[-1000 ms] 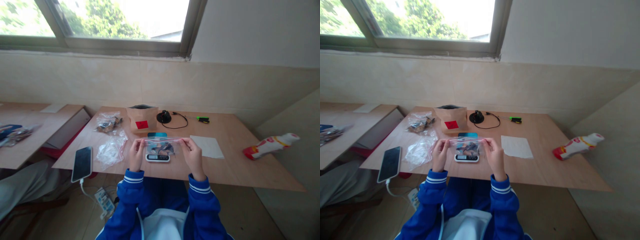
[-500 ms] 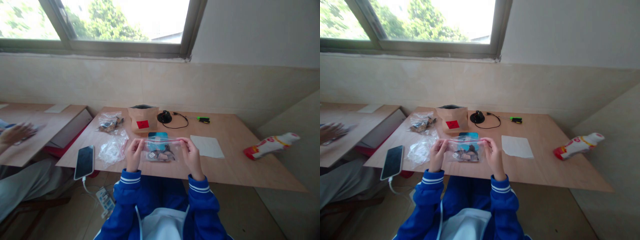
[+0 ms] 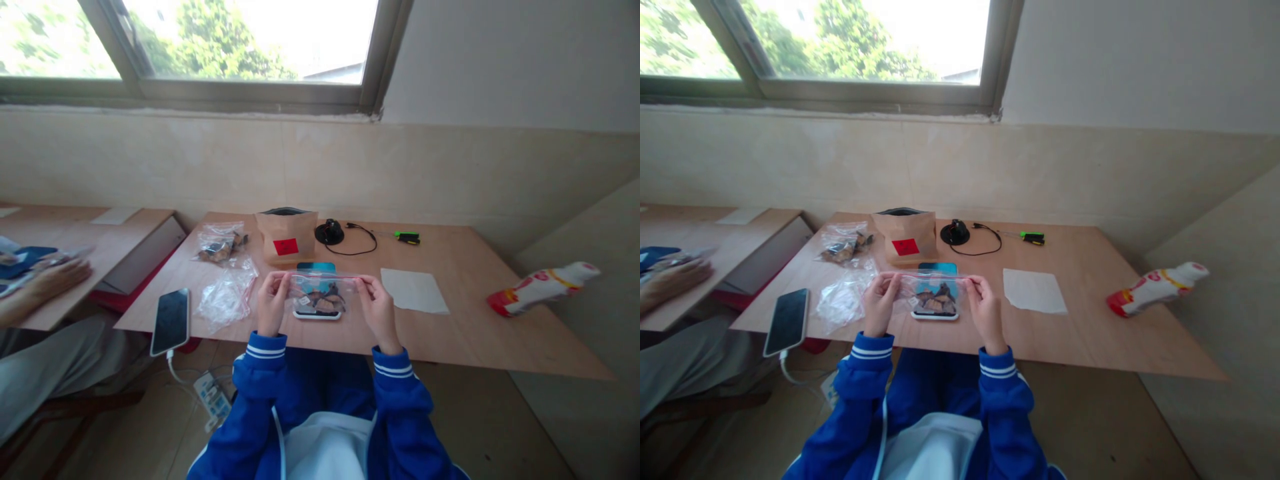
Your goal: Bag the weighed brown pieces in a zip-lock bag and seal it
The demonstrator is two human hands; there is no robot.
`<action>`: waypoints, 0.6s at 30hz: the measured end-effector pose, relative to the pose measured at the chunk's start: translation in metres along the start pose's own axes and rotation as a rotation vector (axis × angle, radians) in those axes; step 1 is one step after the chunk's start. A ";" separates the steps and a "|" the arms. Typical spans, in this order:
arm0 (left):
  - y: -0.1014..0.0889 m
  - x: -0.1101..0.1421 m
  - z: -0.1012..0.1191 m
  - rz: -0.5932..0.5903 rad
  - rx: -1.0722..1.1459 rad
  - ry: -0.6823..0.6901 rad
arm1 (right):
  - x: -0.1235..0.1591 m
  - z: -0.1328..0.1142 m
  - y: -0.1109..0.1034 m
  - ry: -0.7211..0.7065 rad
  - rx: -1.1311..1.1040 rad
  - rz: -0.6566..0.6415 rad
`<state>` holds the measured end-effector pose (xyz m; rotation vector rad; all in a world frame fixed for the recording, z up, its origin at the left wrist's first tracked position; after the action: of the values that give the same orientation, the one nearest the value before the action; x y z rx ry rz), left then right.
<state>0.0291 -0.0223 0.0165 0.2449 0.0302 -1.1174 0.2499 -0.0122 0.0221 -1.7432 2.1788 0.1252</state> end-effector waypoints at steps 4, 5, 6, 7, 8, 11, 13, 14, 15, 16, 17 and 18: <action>-0.002 -0.006 0.004 -0.056 -0.002 -0.012 | -0.005 0.003 -0.002 -0.026 0.002 -0.007; -0.003 -0.006 0.006 -0.065 -0.004 -0.013 | -0.006 0.003 -0.003 -0.031 0.013 -0.003; -0.003 -0.006 0.007 -0.067 -0.009 -0.010 | -0.007 0.004 -0.004 -0.039 0.033 0.006; -0.004 -0.006 0.009 -0.061 -0.022 0.002 | -0.007 0.005 -0.004 -0.048 0.056 0.020; -0.004 -0.005 0.011 -0.042 -0.044 0.028 | -0.007 0.005 -0.004 -0.059 0.079 0.038; -0.003 0.001 0.013 0.058 -0.122 0.140 | -0.004 0.004 -0.003 -0.095 0.133 0.096; -0.001 0.004 0.012 0.114 -0.147 0.190 | -0.002 0.002 -0.001 -0.110 0.155 0.129; 0.001 0.006 0.011 0.131 -0.147 0.201 | -0.001 0.000 0.000 -0.117 0.165 0.143; 0.003 0.007 0.010 0.140 -0.140 0.205 | -0.001 -0.001 0.001 -0.122 0.170 0.150; 0.005 0.008 0.009 0.144 -0.122 0.201 | -0.001 -0.002 0.002 -0.128 0.165 0.147; 0.007 0.009 0.007 0.148 -0.090 0.187 | -0.001 -0.004 0.003 -0.130 0.149 0.132; 0.009 0.010 0.006 0.151 -0.047 0.164 | -0.001 -0.004 0.005 -0.127 0.117 0.108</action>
<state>0.0404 -0.0286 0.0227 0.2913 0.1811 -0.9431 0.2446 -0.0114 0.0259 -1.5130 2.1432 0.1280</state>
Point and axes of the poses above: each hand's wrist, its own x-axis away from the middle knuckle, its own y-axis out of the palm, z = x × y, the point moved 2 cm from there along -x, towards the middle knuckle, and after that the axes turned 5 degrees about z, right-handed, at the moved point
